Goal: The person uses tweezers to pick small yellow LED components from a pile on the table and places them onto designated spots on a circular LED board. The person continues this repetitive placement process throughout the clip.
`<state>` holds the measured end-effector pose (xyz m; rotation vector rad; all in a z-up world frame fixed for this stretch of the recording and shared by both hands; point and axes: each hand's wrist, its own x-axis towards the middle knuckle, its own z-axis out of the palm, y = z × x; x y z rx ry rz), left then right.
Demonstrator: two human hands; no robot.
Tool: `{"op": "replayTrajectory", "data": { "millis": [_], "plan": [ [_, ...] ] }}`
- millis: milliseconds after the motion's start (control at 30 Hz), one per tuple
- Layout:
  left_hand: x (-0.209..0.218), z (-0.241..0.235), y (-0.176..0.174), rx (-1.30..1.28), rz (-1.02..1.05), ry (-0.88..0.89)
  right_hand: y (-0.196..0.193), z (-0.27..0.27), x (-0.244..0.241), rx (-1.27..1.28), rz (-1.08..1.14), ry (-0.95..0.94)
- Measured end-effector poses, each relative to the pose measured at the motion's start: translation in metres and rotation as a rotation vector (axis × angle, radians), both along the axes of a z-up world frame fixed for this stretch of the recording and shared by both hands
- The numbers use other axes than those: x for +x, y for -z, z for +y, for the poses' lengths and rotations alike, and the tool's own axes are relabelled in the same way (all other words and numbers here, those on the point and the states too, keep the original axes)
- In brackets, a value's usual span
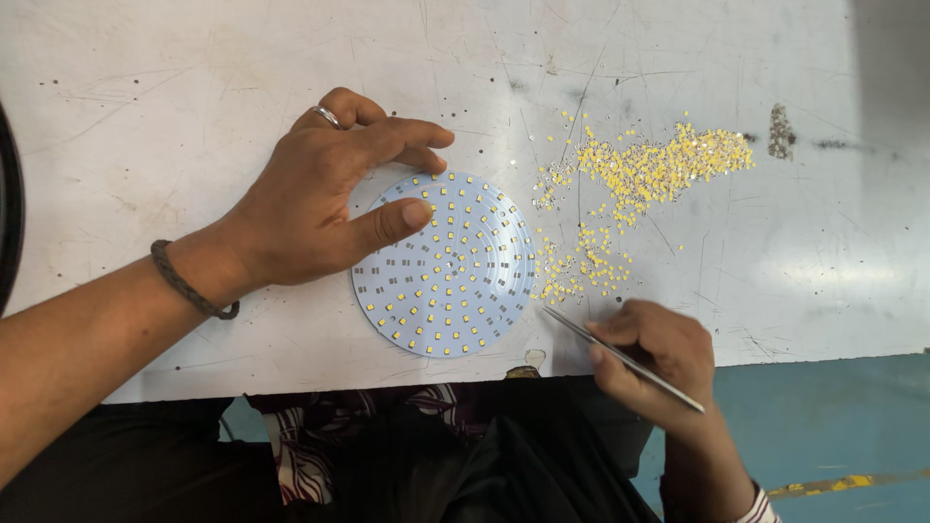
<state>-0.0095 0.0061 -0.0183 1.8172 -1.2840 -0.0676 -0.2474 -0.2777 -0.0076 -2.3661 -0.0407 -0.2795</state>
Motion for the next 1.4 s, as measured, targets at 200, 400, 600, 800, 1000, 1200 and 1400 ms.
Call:
{"op": "replayTrajectory", "data": {
  "millis": [200, 400, 600, 800, 1000, 1200, 1400],
  "plan": [
    [0.000, 0.000, 0.000, -0.002, -0.008, 0.000, -0.007, -0.007, 0.012, -0.019, 0.046, -0.083],
    [0.001, 0.000, 0.000, -0.008, -0.003, 0.015, -0.008, -0.004, 0.016, 0.004, 0.056, -0.113],
    [0.001, 0.000, 0.001, -0.014, -0.006, 0.014, -0.003, -0.010, 0.013, -0.010, 0.030, -0.128],
    [0.000, 0.002, 0.001, -0.025, -0.020, -0.009, -0.004, 0.012, -0.002, 0.092, 0.059, 0.090],
    [0.000, 0.000, 0.008, -0.020, -0.017, -0.039, 0.003, 0.045, 0.002, -0.026, 0.110, 0.109],
    [0.000, 0.001, 0.010, -0.038, -0.034, -0.043, -0.002, 0.057, 0.017, -0.102, 0.044, 0.013],
    [0.001, -0.001, 0.009, -0.024, -0.025, -0.042, 0.001, 0.052, 0.015, -0.047, 0.035, -0.002]
  ]
}}
